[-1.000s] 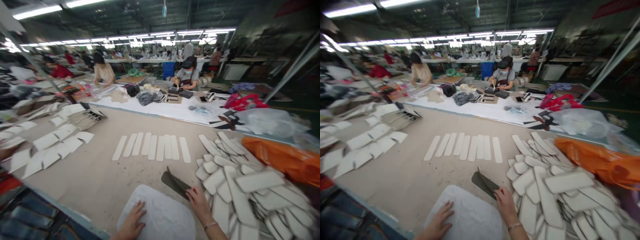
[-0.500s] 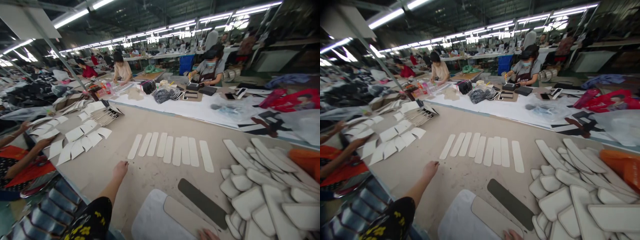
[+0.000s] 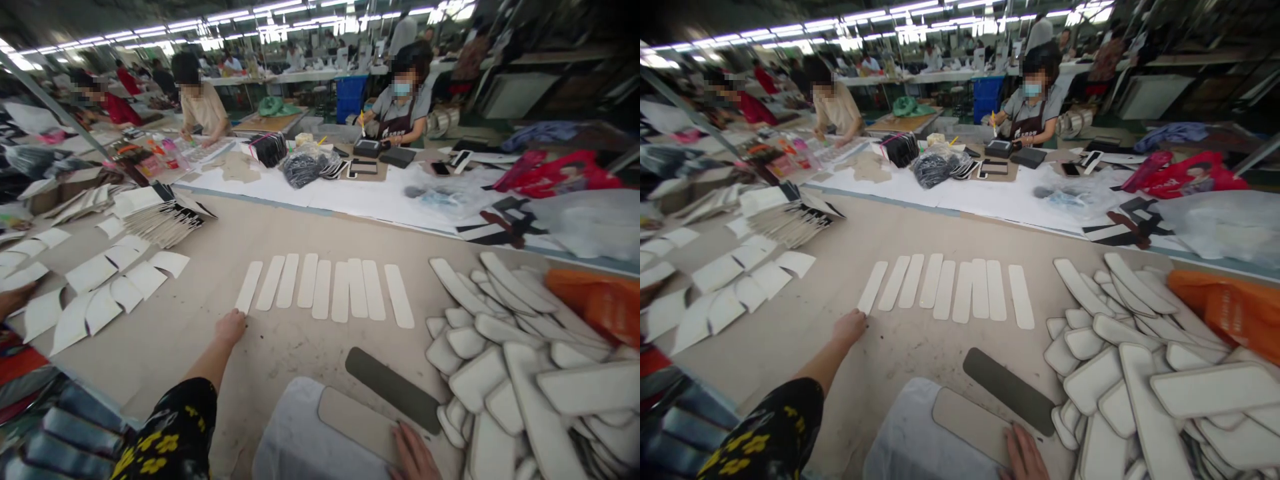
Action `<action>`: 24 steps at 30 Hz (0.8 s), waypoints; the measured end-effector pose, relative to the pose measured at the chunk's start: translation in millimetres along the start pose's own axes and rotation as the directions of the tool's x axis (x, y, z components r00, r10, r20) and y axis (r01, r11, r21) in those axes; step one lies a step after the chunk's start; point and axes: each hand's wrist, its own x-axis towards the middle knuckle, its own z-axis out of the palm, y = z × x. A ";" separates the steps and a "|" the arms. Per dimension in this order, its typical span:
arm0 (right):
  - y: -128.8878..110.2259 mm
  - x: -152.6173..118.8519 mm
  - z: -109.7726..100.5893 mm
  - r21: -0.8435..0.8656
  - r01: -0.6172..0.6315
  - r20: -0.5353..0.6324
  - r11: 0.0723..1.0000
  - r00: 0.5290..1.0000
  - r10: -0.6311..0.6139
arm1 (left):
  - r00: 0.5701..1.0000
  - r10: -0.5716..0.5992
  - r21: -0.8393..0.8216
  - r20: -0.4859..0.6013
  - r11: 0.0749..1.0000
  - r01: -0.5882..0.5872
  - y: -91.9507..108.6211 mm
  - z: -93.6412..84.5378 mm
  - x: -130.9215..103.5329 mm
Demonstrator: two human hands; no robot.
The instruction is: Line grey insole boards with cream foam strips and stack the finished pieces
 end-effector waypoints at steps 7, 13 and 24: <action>-33.5 40.3 -50.5 0.088 -0.165 0.266 0.982 0.954 0.136 | 0.970 0.131 0.081 -0.202 0.990 -0.117 -3.4 -29.6 -40.2; -42.2 39.0 -76.0 0.201 -0.199 0.316 0.959 0.940 0.128 | 0.824 0.316 -0.135 -0.470 0.897 -0.421 1.7 -54.0 -123.3; -54.7 56.9 -96.5 0.709 -0.550 0.337 0.441 0.814 0.474 | 0.661 0.750 -0.598 -0.040 0.512 -0.617 78.3 -107.8 -264.2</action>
